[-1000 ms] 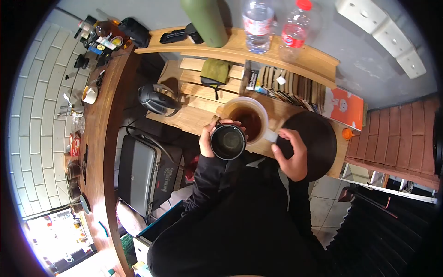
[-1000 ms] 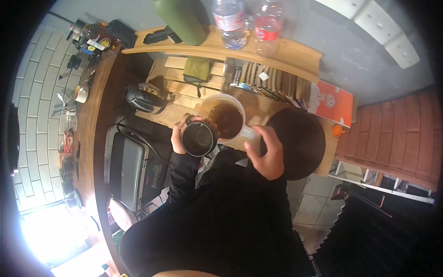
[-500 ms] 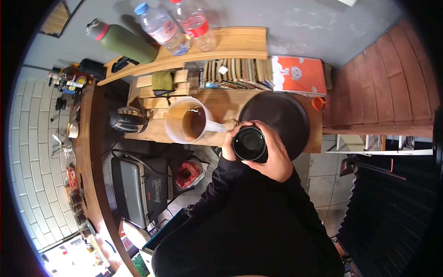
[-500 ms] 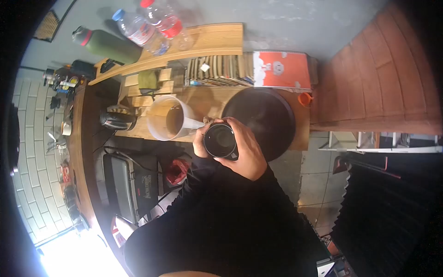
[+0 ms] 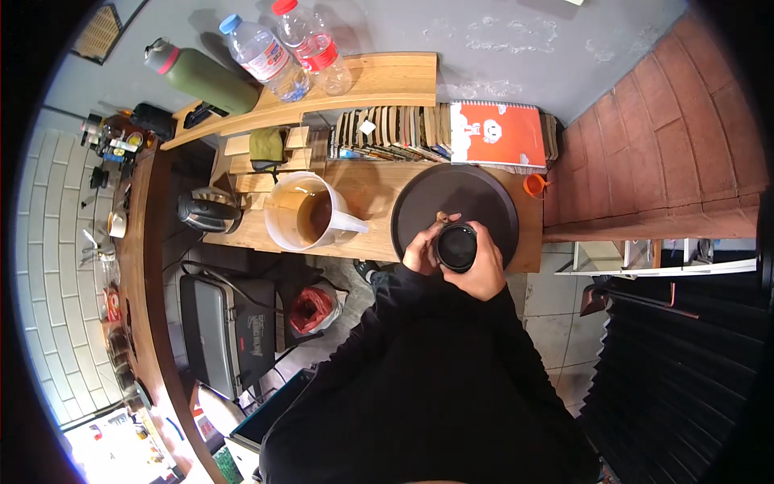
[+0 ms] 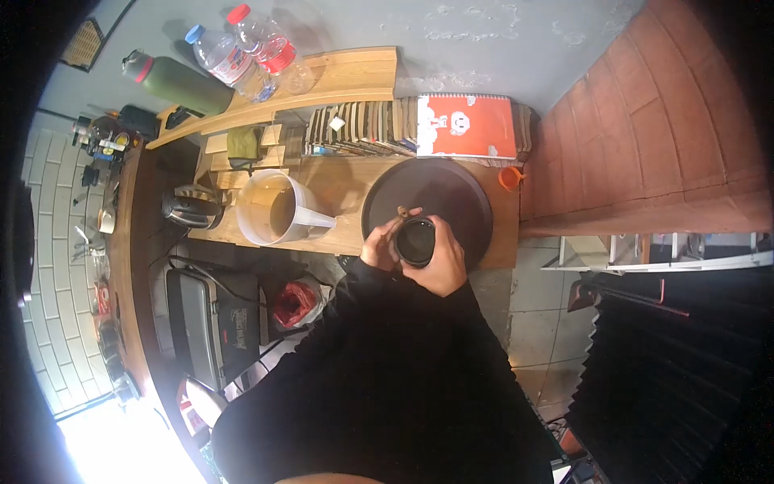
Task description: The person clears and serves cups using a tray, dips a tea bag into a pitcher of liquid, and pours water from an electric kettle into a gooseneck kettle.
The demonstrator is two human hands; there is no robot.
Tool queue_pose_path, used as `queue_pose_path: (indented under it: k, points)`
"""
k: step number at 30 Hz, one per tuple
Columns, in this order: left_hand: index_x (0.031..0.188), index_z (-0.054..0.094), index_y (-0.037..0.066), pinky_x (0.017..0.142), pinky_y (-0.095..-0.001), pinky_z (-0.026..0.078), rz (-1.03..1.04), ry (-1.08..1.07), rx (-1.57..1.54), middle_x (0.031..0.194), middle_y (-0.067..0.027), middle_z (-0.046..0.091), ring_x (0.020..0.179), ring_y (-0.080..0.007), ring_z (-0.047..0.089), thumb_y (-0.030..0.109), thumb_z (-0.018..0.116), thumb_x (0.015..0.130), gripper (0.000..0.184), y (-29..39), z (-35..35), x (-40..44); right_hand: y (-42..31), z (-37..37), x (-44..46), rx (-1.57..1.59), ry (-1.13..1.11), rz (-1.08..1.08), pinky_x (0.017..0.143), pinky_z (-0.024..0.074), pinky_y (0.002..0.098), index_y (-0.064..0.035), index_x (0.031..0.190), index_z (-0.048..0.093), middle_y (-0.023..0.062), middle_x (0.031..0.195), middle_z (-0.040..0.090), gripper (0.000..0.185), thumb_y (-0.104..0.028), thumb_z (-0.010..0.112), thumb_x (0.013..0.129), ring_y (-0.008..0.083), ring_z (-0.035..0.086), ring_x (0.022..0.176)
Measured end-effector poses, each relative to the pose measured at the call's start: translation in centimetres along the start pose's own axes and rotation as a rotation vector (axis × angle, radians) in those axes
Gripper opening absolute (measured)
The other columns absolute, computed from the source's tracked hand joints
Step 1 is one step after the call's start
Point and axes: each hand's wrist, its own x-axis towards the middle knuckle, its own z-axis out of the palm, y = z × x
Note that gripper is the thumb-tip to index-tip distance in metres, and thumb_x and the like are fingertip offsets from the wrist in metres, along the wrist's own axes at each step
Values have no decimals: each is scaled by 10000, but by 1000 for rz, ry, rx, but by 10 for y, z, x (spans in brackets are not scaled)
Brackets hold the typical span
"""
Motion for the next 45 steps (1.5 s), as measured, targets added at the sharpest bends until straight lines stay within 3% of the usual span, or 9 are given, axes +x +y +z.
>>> queue_pose_path:
  k: [9, 11, 16, 18, 21, 30, 34, 40, 45]
  points:
    - [1229, 517, 113, 948, -398, 356, -136, 458, 271, 1331, -51, 435, 1161, -222, 421, 430, 545, 827, 513, -10, -105, -17, 80, 21, 2, -71, 45, 72, 814, 455, 413, -28, 1162, 383, 180, 1008, 550, 760, -147, 793, 534, 360, 561, 965]
    - [1133, 581, 183, 887, -379, 384, -125, 589, 346, 1185, 15, 517, 1059, -221, 459, 386, 532, 850, 352, -13, -128, -21, 92, 29, 3, -87, 78, 90, 813, 461, 403, -27, 1135, 390, 181, 975, 564, 741, -135, 803, 529, 351, 573, 950]
    - [1088, 582, 192, 844, -383, 411, -110, 740, 450, 1108, -2, 550, 1025, -204, 465, 343, 575, 832, 297, -26, -174, -20, 116, 47, 9, -51, 89, 82, 822, 460, 397, -17, 1130, 394, 187, 991, 562, 749, -158, 815, 527, 356, 572, 954]
    - [1086, 558, 184, 717, -359, 465, -82, 807, 511, 1046, -24, 570, 926, -184, 515, 301, 622, 808, 308, -35, -183, -17, 122, 54, 13, -93, 99, 72, 821, 459, 404, -16, 1133, 396, 191, 998, 562, 754, -175, 820, 529, 360, 567, 956]
    - [1100, 486, 167, 535, -311, 465, -83, 843, 575, 941, -50, 582, 737, -165, 553, 180, 677, 766, 385, -47, -190, -9, 130, 62, 18, -153, 103, 57, 820, 456, 415, -14, 1131, 401, 198, 997, 561, 759, -194, 827, 528, 364, 561, 960]
    - [1129, 302, 159, 443, -340, 491, 149, 806, 517, 808, -156, 622, 574, -206, 610, 13, 659, 756, 537, -89, -225, 9, 151, 78, 27, -90, 1, 95, 884, 418, 434, -20, 1197, 365, 221, 1079, 509, 836, -242, 828, 537, 385, 500, 1031]
    - [1137, 289, 131, 424, -329, 488, 38, 847, 633, 776, -149, 638, 557, -202, 614, 17, 657, 762, 538, -66, -186, -1, 149, 76, 23, -79, 3, 97, 929, 398, 429, 3, 1221, 348, 238, 1151, 469, 867, -257, 829, 549, 390, 465, 1097]
    - [1146, 418, 37, 511, -317, 493, -75, 893, 697, 817, -129, 638, 594, -165, 590, 32, 713, 717, 521, -63, -185, -2, 149, 64, 17, -60, -46, 2, 963, 367, 424, 7, 1273, 325, 233, 1202, 428, 911, -324, 827, 588, 372, 437, 1136]
    - [984, 575, -47, 448, -271, 414, -60, 859, 723, 613, 4, 543, 461, -98, 464, 86, 734, 731, 326, -74, -189, -7, 160, 40, 14, -6, 24, 121, 948, 370, 430, 14, 1253, 378, 245, 1187, 439, 728, -345, 724, 722, 367, 434, 1140]
